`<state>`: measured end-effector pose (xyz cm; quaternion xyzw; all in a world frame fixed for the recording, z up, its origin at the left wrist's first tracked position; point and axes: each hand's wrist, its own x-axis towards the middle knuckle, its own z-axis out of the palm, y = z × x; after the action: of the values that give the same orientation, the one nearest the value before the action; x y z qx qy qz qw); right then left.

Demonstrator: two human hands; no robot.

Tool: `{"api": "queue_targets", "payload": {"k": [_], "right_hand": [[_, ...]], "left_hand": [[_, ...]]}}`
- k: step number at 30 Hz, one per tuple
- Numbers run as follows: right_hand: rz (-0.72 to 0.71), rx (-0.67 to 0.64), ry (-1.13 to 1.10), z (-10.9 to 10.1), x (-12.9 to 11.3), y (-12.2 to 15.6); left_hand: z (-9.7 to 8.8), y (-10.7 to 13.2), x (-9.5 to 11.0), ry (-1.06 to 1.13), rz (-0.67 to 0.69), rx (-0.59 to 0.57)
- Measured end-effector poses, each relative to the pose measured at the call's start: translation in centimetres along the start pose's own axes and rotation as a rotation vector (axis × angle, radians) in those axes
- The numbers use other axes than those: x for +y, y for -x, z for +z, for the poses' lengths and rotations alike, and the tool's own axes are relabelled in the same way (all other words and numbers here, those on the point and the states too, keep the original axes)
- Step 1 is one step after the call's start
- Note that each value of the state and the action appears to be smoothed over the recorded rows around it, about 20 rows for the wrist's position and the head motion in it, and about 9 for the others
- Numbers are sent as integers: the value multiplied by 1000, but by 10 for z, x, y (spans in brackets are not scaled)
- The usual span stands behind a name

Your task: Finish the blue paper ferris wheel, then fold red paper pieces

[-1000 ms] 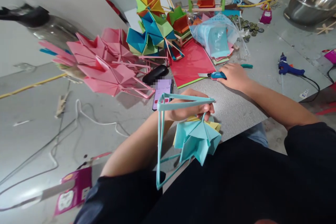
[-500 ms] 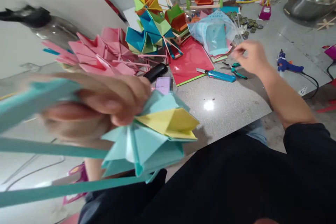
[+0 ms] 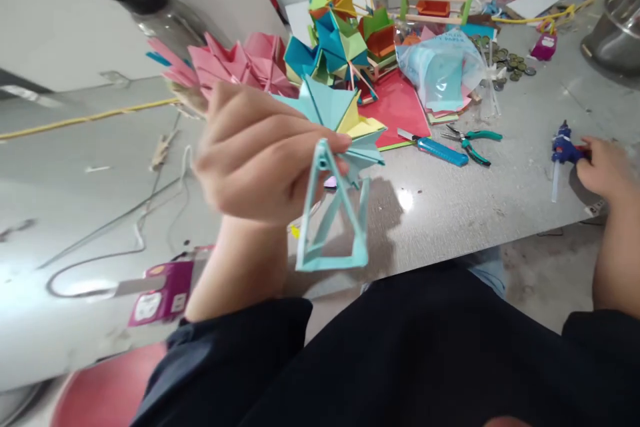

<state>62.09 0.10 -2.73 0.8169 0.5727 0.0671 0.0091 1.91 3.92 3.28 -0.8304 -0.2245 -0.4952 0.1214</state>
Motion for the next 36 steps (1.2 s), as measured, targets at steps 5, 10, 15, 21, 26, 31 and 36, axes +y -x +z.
{"api": "queue_targets", "payload": {"k": [5, 10, 15, 21, 26, 31, 36], "right_hand": [[-24, -94, -11, 0, -20, 6], [-2, 64, -605, -6, -48, 6], [-265, -324, -1453, -28, -116, 27], [-741, -658, -1462, -51, -207, 73], [-937, -683, -1556, -24, -231, 87], [-855, -817, -1731, -8, -224, 91], [-866, -771, -1755, -21, -224, 98]], "left_hand": [[21, 3, 13, -140, 108, -5], [15, 7, 22, -278, -140, -203], [-3, 6, 44, -388, -214, -259], [-4, 18, 80, -611, -220, -304], [3, 31, 95, -616, -270, -327], [9, 36, 101, -578, -141, -351], [14, 46, 97, -440, -213, -362]]}}
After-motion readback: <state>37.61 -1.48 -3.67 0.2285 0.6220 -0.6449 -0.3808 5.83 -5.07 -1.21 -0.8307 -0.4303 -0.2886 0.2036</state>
